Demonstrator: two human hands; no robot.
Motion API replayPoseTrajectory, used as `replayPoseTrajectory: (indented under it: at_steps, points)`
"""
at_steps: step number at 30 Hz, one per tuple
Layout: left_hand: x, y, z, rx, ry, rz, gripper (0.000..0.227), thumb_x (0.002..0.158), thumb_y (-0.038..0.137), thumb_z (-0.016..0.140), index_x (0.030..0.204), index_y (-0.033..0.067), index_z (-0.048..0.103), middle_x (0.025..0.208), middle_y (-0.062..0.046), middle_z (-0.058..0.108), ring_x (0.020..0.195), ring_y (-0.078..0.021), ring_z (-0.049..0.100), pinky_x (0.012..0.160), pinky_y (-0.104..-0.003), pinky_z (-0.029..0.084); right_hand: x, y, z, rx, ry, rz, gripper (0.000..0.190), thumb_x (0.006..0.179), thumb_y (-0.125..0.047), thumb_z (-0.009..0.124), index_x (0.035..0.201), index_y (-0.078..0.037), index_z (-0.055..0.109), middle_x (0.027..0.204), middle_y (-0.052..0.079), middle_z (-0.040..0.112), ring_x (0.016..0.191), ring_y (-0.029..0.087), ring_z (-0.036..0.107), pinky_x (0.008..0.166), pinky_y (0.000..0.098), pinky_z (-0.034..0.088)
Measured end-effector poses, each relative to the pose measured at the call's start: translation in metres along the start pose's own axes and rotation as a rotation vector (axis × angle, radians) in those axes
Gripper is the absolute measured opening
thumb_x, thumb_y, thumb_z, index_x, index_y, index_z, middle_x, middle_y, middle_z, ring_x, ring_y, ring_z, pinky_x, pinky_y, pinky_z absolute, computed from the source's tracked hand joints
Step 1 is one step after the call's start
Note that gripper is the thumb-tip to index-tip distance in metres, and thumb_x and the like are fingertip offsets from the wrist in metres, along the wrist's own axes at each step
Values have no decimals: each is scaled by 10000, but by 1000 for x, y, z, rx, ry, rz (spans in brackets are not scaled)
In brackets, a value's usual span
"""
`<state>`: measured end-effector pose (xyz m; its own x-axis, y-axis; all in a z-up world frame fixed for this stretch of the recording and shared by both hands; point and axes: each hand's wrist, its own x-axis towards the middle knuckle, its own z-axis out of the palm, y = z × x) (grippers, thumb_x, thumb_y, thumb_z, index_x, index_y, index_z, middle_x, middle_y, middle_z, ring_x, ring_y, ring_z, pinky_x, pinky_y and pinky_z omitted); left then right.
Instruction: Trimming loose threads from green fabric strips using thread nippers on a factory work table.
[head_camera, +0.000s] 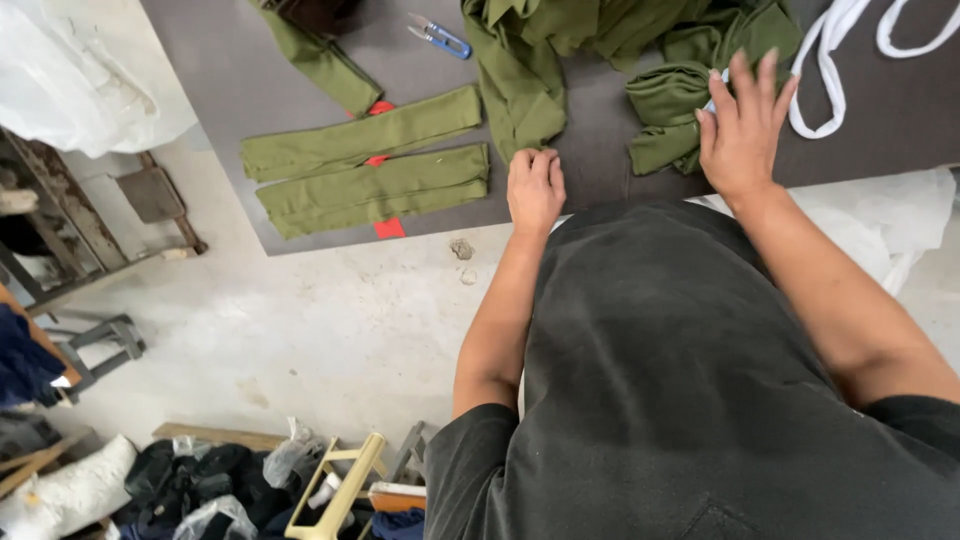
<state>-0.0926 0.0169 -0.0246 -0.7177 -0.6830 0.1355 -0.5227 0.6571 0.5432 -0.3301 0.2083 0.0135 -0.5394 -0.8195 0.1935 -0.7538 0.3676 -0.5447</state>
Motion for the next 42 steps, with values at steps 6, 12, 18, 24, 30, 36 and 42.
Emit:
replayPoseTrajectory:
  at_steps: [6,12,18,24,30,36,42]
  points:
    - [-20,-15,13,429,-181,-161,649,903,356,698,1492,162,507,1499,-109,501,1208,-366,548,896,-516,503,18,-11,0,-96,-5,39,334,1239,-108,584,1398,135,748,1563,371,530,1478,573,121,1052,833,22]
    - [-33,-4,-1,-216,-174,-213,468,1002,251,618,1416,46,544,1341,-181,553,1258,-364,593,1098,-443,489,44,-59,20,297,-127,-174,247,1085,-21,684,1318,61,677,1326,240,646,1217,412,616,1079,477,475]
    - [-32,-44,-9,-267,-173,-602,434,923,384,662,1240,87,648,1183,-120,657,909,-245,752,858,-415,577,59,-95,85,234,-576,95,721,1012,-300,721,1576,10,396,1448,258,434,1309,462,449,1028,546,418]
    - [-47,-57,1,-71,-318,-320,475,894,412,751,1209,98,583,1124,-127,577,1030,-380,630,798,-488,549,63,-89,110,516,-404,339,227,1133,-276,652,1136,-53,614,1058,138,693,931,269,626,750,421,427]
    - [-31,-68,-20,-230,-370,-384,76,912,170,607,910,122,549,904,-138,590,860,-441,620,754,-545,477,41,-69,108,1007,-122,660,170,1125,-310,714,1084,-157,654,842,-71,546,722,39,476,653,238,416]
    - [5,-56,-93,-814,10,-305,129,772,35,600,752,141,529,1025,-69,668,1029,-221,621,981,-350,449,31,-72,42,602,67,438,237,1271,-235,573,1110,-70,518,986,34,499,950,170,460,892,367,392]
    - [48,-19,-162,-1148,-335,-483,99,764,158,535,721,146,447,952,-72,645,819,-138,463,731,-299,334,53,-140,-35,987,9,751,242,1248,-277,598,1128,-116,463,613,1,286,552,81,390,658,350,657]
